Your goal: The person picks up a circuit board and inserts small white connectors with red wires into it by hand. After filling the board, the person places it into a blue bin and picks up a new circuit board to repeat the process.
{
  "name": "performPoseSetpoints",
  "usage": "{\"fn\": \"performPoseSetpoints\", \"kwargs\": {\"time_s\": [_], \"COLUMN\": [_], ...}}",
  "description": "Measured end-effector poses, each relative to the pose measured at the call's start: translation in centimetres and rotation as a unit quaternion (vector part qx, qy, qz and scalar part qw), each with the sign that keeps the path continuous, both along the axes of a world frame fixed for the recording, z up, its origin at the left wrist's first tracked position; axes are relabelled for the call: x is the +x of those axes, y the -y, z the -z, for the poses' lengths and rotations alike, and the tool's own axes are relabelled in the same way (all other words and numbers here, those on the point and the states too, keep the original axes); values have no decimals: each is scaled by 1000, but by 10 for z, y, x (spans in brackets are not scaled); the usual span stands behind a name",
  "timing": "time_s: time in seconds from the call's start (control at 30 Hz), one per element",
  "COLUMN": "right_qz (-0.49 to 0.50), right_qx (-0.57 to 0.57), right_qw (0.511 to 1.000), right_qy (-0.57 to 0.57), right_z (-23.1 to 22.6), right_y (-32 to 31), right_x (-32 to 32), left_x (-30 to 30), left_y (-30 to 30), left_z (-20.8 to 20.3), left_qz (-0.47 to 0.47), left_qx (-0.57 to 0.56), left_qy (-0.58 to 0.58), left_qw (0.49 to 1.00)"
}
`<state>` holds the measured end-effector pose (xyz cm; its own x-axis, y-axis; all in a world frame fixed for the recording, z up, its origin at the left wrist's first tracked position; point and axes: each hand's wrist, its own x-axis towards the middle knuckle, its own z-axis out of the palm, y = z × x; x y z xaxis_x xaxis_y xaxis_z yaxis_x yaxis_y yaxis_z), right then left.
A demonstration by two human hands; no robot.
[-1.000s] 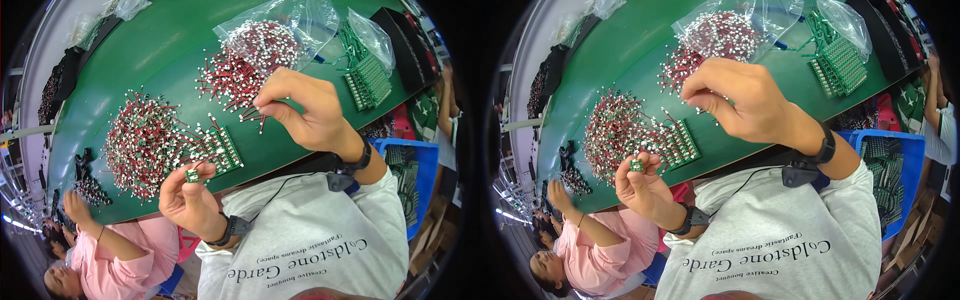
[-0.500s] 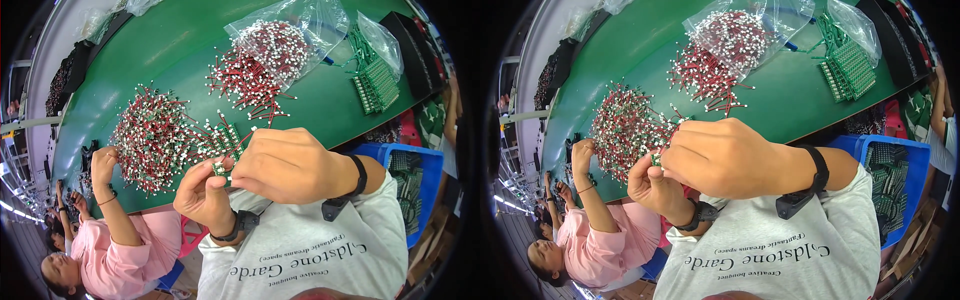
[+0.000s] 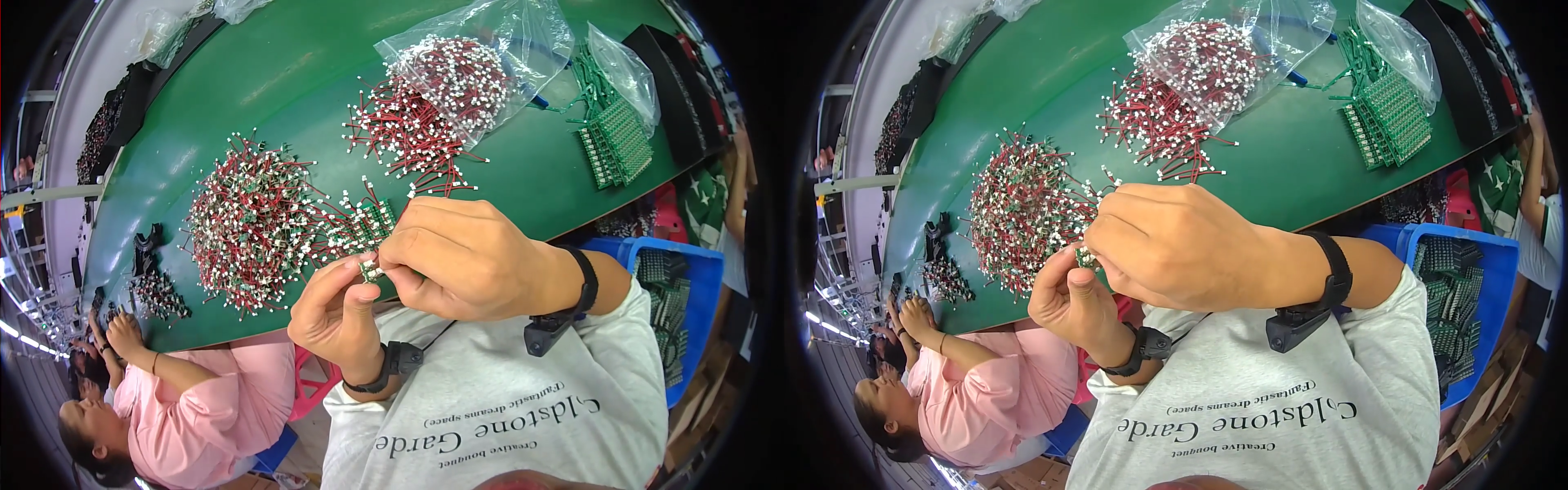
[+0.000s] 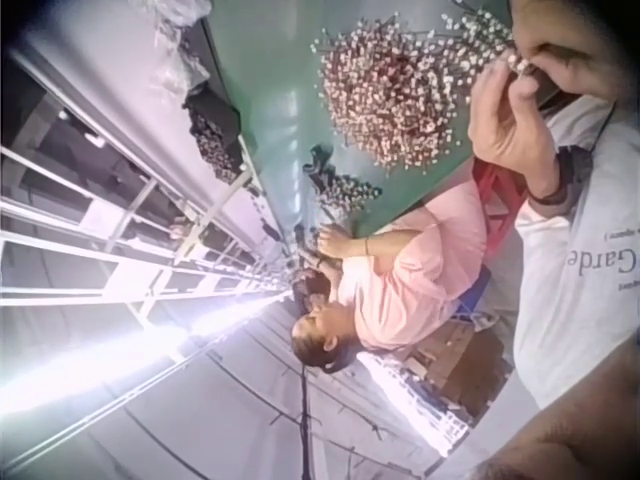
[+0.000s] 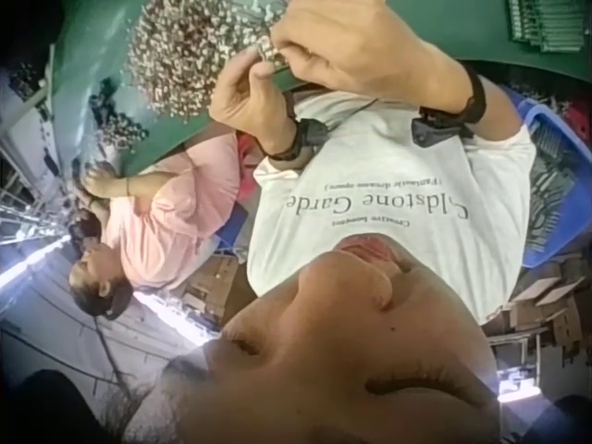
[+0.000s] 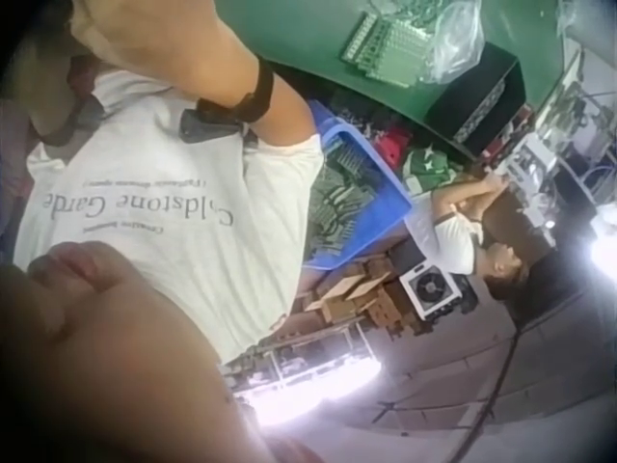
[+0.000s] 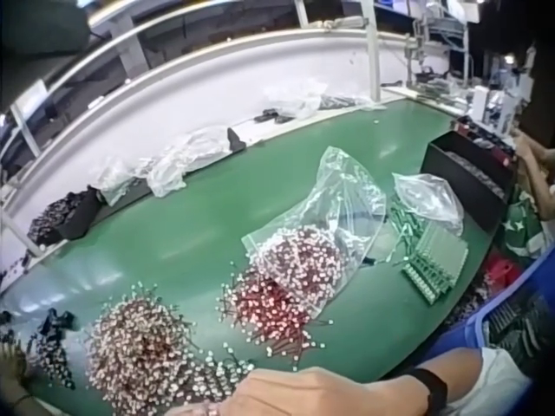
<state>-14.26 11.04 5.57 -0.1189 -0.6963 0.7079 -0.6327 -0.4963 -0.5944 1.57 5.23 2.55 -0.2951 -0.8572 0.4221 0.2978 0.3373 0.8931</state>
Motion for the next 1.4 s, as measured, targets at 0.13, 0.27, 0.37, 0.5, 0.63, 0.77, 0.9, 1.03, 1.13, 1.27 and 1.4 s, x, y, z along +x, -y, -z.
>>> {"fn": "performPoseSetpoints", "kwargs": {"time_s": [0.13, 0.27, 0.37, 0.5, 0.63, 0.77, 0.9, 1.03, 1.13, 1.27, 1.4], "right_qz": [-4, 0, 2, -27, -33, -16, -5, 32, 6, 40, 196], "right_qx": [-13, -7, 7, 38, 36, 43, 37, 29, 25, 45, 87], "right_qw": [1000, 999, 996, 992, 994, 993, 993, 992, 994, 989, 963], "right_qy": [-12, -42, -92, -114, -100, -110, -109, -115, -109, -137, -163], "right_z": [-1, -2, -6, -9, -11, -11, -5, 0, 0, -9, -30], "right_y": [1, -1, -5, -7, -9, -10, -10, -12, -20, -37, -76], "right_x": [0, -2, -3, -7, -10, -7, -4, -5, -13, -37, -95], "left_x": [1, 3, 5, 8, 6, 5, 5, 3, 5, 39, 66], "left_y": [0, 0, 0, 1, 0, -1, -4, -5, -5, 16, 43], "left_z": [-1, -1, -2, -5, -9, -9, -7, -4, -15, -7, 4], "left_qz": [-1, -2, -6, 10, 18, 8, 15, -9, 8, -8, 15], "left_qx": [-5, 2, 11, 6, -30, -47, -41, -30, -27, -108, -175], "left_qy": [1, 5, 27, 46, 48, 68, 75, 61, 92, 77, 154], "left_qw": [1000, 1000, 1000, 999, 998, 997, 996, 998, 995, 991, 972]}}
